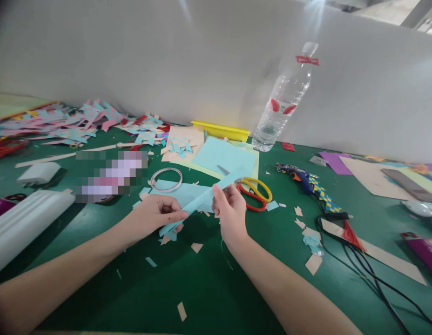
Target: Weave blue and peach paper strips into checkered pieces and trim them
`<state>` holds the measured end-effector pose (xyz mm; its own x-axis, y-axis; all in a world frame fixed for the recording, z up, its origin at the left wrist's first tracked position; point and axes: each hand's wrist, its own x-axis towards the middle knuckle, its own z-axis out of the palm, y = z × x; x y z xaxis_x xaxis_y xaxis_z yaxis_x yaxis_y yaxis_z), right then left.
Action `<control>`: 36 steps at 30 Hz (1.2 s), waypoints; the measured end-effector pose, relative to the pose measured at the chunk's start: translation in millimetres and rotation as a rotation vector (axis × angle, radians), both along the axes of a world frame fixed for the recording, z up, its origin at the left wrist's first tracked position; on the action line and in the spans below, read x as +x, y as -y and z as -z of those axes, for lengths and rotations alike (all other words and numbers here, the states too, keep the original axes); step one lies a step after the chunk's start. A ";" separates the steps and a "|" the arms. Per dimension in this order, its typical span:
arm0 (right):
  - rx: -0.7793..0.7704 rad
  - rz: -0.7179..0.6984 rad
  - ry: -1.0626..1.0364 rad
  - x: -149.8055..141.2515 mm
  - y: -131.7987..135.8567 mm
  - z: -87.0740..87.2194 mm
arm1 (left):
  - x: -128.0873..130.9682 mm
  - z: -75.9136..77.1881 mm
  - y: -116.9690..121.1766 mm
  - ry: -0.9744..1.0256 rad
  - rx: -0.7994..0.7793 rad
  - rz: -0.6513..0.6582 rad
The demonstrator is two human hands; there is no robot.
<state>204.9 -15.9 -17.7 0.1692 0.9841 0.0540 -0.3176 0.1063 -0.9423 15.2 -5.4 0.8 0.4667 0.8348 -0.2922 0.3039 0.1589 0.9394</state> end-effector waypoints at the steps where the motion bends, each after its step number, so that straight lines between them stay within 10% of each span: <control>1: -0.013 -0.038 0.032 -0.9 0.8 0.7 | 0.0 -1.0 0.0 -0.001 0.017 -0.003; 9: -0.084 -0.338 0.415 -5.7 8.3 -1.1 | 1.0 -2.6 0.3 0.002 0.084 -0.012; 36: -0.121 -0.137 0.248 -1.6 1.7 0.6 | -3.9 0.3 -6.2 0.012 0.040 -0.046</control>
<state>203.3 -17.6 -18.3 0.0310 0.9986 -0.0421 -0.0804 -0.0395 -0.9960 11.3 0.9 0.4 0.4308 0.8663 -0.2529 0.2859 0.1348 0.9487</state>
